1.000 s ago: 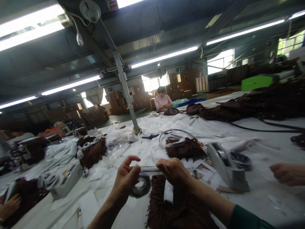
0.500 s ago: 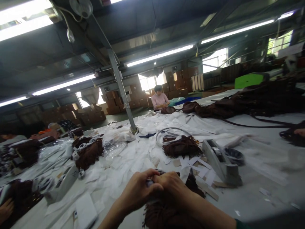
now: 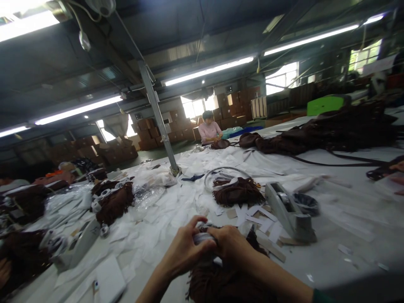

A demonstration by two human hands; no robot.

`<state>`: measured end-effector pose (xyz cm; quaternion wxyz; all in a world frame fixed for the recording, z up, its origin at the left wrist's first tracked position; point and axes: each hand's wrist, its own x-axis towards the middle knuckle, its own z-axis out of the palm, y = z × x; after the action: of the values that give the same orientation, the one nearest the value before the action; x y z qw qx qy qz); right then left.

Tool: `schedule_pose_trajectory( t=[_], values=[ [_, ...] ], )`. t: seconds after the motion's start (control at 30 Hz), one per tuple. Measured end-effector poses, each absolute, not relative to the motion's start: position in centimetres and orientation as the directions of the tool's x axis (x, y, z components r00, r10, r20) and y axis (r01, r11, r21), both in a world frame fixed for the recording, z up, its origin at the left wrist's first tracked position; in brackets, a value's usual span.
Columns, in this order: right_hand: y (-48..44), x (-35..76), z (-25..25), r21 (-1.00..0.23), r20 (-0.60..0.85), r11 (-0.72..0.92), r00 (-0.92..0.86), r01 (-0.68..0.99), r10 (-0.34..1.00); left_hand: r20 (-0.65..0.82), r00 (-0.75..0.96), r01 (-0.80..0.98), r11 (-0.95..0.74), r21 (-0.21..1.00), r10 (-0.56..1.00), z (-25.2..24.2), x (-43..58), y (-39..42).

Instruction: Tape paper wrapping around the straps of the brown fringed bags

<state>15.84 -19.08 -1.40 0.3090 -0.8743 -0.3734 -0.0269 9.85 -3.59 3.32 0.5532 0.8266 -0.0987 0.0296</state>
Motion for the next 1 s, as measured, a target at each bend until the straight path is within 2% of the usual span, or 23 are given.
schedule_pose_trajectory(
  t=[0.03, 0.1, 0.2, 0.3, 0.37, 0.43, 0.5, 0.6, 0.67, 0.73, 0.83, 0.9, 0.97, 1.0],
  values=[
    [-19.1, 15.7, -1.4, -0.495, 0.268, -0.538, 0.709, 0.682, 0.653, 0.132, 0.975, -0.197, -0.431, 0.881, -0.177, 3.4, 9.7, -3.6],
    [-19.0, 15.6, -1.2, -0.536, 0.261, -0.487, 0.685, 0.689, 0.680, 0.110, 0.972, -0.192, -0.436, 0.879, -0.206, 3.2, 9.6, -3.6],
    [-19.1, 15.9, -0.7, -0.695, 0.234, -0.345, 0.652, 0.631, 0.721, 0.136, 0.979, -0.171, -0.251, 0.953, -0.150, 2.2, 9.5, -3.9],
    [-19.7, 16.5, -0.4, -0.849, 0.185, -0.168, 0.581, 0.500, 0.793, 0.149, 0.988, -0.151, -0.061, 0.987, -0.032, 1.2, 9.7, -3.9],
    [-20.1, 16.7, -0.5, -0.895, 0.194, -0.091, 0.565, 0.437, 0.802, 0.123, 0.992, -0.124, 0.032, 0.992, 0.038, 1.0, 9.9, -3.8],
    [-20.4, 16.8, -0.7, -0.873, 0.225, -0.119, 0.607, 0.473, 0.762, 0.080, 0.997, -0.081, 0.098, 0.992, 0.009, 1.1, 10.2, -3.4],
    [-20.4, 16.7, -1.1, -0.775, 0.247, -0.258, 0.652, 0.577, 0.717, 0.038, 0.993, -0.028, 0.086, 0.996, -0.111, 1.7, 10.5, -3.0],
    [-19.9, 16.3, -1.7, -0.537, 0.248, -0.464, 0.657, 0.705, 0.711, -0.031, 0.971, -0.002, -0.136, 0.991, -0.237, 2.8, 10.6, -2.8],
    [-19.6, 16.1, -1.7, -0.466, 0.257, -0.475, 0.628, 0.746, 0.734, -0.038, 0.977, -0.018, -0.259, 0.966, -0.211, 3.0, 10.6, -3.1],
    [-19.4, 16.0, -1.4, -0.520, 0.282, -0.421, 0.614, 0.744, 0.737, -0.014, 0.988, -0.019, -0.215, 0.976, -0.153, 2.6, 10.5, -3.5],
    [-19.7, 16.4, -0.9, -0.659, 0.282, -0.320, 0.618, 0.680, 0.734, 0.039, 0.997, -0.034, 0.071, 0.997, -0.068, 1.3, 10.6, -3.8],
    [-20.1, 16.7, -0.9, -0.710, 0.266, -0.287, 0.622, 0.643, 0.736, 0.069, 0.998, -0.064, 0.225, 0.972, -0.014, 0.4, 10.8, -3.9],
    [-20.5, 16.9, -1.2, -0.702, 0.273, -0.314, 0.649, 0.639, 0.711, 0.062, 0.998, -0.057, 0.241, 0.969, -0.013, -0.1, 11.0, -3.8],
    [-20.7, 16.9, -1.5, -0.673, 0.278, -0.356, 0.667, 0.649, 0.691, 0.051, 0.998, -0.043, 0.186, 0.982, -0.039, -0.1, 11.1, -3.7]
  ],
)
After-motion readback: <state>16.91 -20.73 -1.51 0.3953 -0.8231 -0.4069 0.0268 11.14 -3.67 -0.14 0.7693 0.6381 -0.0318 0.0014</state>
